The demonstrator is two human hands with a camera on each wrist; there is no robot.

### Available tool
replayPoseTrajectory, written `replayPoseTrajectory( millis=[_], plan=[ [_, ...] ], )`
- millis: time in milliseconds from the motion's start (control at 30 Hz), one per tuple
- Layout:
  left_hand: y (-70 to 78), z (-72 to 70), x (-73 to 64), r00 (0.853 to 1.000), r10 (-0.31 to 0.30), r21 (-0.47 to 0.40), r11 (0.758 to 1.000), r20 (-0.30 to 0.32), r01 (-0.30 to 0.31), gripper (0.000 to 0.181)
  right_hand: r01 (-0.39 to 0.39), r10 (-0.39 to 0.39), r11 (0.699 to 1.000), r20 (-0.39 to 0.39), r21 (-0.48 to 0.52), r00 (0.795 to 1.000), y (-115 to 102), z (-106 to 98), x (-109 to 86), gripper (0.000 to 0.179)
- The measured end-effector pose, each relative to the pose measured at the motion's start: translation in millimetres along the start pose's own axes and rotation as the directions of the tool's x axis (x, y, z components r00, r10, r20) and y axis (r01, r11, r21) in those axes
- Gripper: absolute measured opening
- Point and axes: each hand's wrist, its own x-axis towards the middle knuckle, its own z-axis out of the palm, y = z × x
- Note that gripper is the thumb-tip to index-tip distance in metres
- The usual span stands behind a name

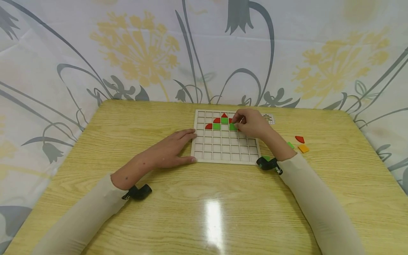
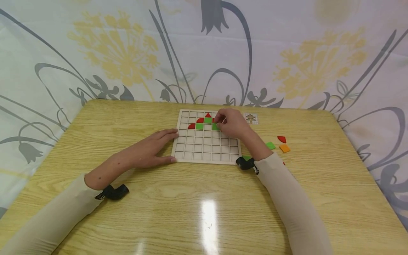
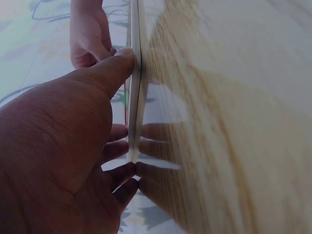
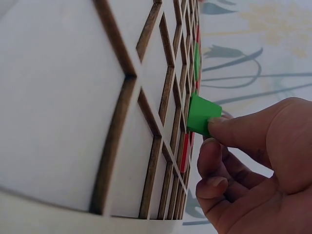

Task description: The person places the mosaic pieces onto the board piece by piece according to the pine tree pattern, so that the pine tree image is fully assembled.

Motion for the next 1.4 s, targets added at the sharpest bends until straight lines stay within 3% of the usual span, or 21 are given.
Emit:
replayPoseTrajectory(
  millis=[900,1067,1400],
  plan=[
    [0.2,0.5,-0.1,1.000,-0.004,0.000,1.000,0.001,0.004,0.085,-0.006,0.007,0.999,0.030,-0.038,1.000,0,-2,-3.0,0.025],
    [-0.1,1.0,0.4,1.000,-0.007,-0.001,1.000,0.005,0.007,0.084,-0.007,0.007,1.000,0.018,-0.013,1.000,4,-5,-10.4,0.023],
    [-0.7,0.5,-0.3,1.000,-0.007,0.003,1.000,0.006,0.007,0.085,-0.008,0.008,0.998,0.000,-0.064,1.000,9,-17,-40.4,0.016]
  ],
)
